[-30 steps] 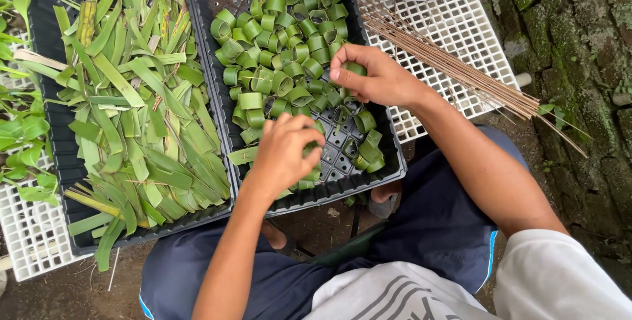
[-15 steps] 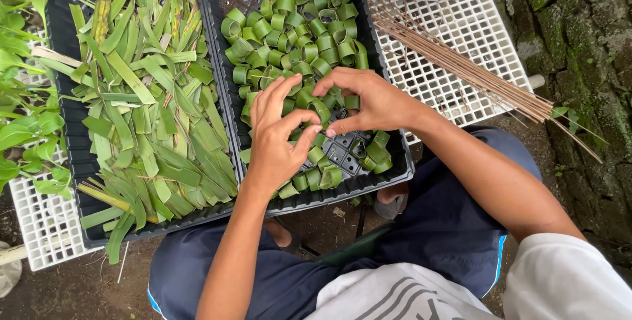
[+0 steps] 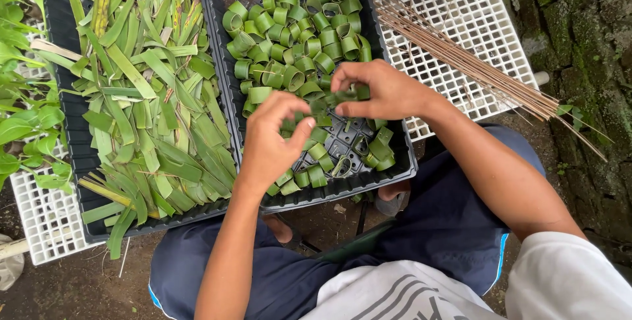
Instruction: The person is folding long green leaf strips into small circular wraps and organizing them in a black plastic tray.
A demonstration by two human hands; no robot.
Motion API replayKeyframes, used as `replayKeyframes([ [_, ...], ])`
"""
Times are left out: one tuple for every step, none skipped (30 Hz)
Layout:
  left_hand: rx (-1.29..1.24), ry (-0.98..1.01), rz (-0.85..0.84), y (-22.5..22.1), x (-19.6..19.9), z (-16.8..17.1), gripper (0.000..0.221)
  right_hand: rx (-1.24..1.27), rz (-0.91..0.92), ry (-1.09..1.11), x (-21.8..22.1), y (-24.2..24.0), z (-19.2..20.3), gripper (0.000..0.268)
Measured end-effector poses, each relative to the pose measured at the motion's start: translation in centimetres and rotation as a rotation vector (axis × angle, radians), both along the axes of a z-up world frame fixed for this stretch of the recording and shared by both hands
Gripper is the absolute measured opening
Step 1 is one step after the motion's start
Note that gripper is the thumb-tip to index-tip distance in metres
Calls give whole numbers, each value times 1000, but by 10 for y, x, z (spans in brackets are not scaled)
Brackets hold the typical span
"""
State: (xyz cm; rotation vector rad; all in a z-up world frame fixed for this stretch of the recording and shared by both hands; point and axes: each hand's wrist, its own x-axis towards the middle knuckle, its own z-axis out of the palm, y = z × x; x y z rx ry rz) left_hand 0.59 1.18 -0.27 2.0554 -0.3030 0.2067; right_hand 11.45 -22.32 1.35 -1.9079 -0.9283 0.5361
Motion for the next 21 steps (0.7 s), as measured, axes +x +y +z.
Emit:
replayKeyframes([
  [0, -2, 0, -5, -6, 8, 12, 0, 0, -2, 2, -2, 5, 28],
  [171, 99, -115, -10, -13, 15, 6, -25, -19, 14, 3, -4, 9, 28],
  [342, 200, -230, -15, -19, 22, 3, -50, -37, 30, 5, -6, 12, 28],
  [339, 201, -230, -25, -22, 10, 3, -52, -36, 30, 3, -6, 18, 28],
  [514, 175, -289, -36, -25, -2, 8, -16, -68, 105, 1, -7, 24, 25],
  [687, 150, -346, -46, -29, -15, 14, 19, -98, 182, -2, -8, 29, 22],
  [684, 154, -344, -50, -32, -31, 14, 17, -96, 185, -3, -7, 30, 22],
  [729, 51, -338, -54, -34, -46, 12, 28, -106, 209, -3, -6, 31, 25],
  [773, -51, -330, -58, -35, -61, 12, 39, -115, 233, -3, -6, 34, 28],
  [774, -54, -331, -55, -34, -54, 12, 39, -117, 231, -4, -6, 35, 28],
  [684, -11, -314, -53, -32, -46, 13, 61, -115, 253, -5, -6, 36, 32],
  [597, 31, -295, -49, -30, -39, 17, 85, -113, 274, -6, -5, 38, 36],
  [600, 29, -296, -43, -25, -20, 17, 88, -113, 272, -5, -6, 37, 36],
  [224, 142, -246, -36, -21, -3, 11, 104, -113, 279, -6, -7, 34, 34],
  [-152, 252, -191, -29, -17, 15, 10, 120, -112, 286, -6, -8, 32, 31],
  [-148, 250, -191, -23, -11, 3, 10, 124, -112, 284, -7, -9, 29, 31],
  [-329, 282, -164, -15, -6, -8, 10, 156, -90, 240, -7, -10, 26, 25],
  [-512, 311, -133, -8, 0, -20, 11, 187, -65, 195, -7, -10, 22, 20],
  [-508, 308, -130, -8, 1, -26, 11, 190, -62, 193, -8, -5, 18, 20],
  [-704, 400, -113, -10, 1, -33, 10, 225, -45, 147, -9, -1, 14, 30],
  [-901, 492, -96, -11, 2, -41, 10, 260, -29, 101, -11, 3, 9, 42],
])
